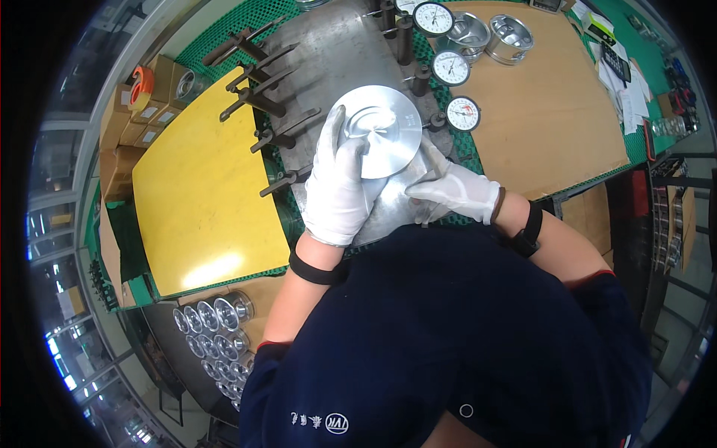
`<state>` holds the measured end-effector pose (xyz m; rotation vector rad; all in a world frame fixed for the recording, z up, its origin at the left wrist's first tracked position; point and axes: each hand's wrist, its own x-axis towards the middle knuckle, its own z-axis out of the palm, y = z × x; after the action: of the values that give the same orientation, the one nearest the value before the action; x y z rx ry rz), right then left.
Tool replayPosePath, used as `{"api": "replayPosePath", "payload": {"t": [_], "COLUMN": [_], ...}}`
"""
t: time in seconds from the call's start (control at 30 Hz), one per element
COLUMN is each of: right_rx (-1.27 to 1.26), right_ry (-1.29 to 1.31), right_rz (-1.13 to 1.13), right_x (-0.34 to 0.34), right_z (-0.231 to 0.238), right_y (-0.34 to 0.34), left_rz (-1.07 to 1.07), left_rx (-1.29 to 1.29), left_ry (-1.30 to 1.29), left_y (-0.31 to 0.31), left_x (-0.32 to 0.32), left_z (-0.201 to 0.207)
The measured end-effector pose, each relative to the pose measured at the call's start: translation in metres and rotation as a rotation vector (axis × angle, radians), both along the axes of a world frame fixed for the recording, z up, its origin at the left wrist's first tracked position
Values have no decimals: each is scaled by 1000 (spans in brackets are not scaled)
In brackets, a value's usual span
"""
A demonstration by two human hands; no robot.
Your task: Inspecting and measuring metal pistons using dial gauges on a workbench and organizing them.
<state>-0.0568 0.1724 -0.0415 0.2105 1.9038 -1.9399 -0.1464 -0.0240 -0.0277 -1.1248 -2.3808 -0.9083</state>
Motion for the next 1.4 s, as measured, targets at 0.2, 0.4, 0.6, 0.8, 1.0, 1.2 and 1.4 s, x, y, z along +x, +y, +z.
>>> {"api": "replayPosePath", "payload": {"t": [0.2,0.4,0.6,0.8,1.0,1.2,1.4], "right_rx": [146,343,-713,-932,-605,13,-46], "right_ry": [-79,758,56,-124,-341,-361,-145], "right_rz": [117,-85,-218,294,256,-42,-64], "right_x": [9,31,32,38,33,40,31], "right_z": [17,53,70,46,34,46,36], "right_y": [15,47,54,30,30,59,26], "left_rz": [-30,117,-438,-340,-238,-142,-193], "left_rx": [-27,137,71,321,292,81,-118], "left_ry": [-128,-1101,-282,-608,-254,-189,-61], "left_y": [0,19,37,34,24,-14,-28], "left_x": [4,36,26,40,45,38,15], "left_z": [23,101,125,57,47,40,25]}}
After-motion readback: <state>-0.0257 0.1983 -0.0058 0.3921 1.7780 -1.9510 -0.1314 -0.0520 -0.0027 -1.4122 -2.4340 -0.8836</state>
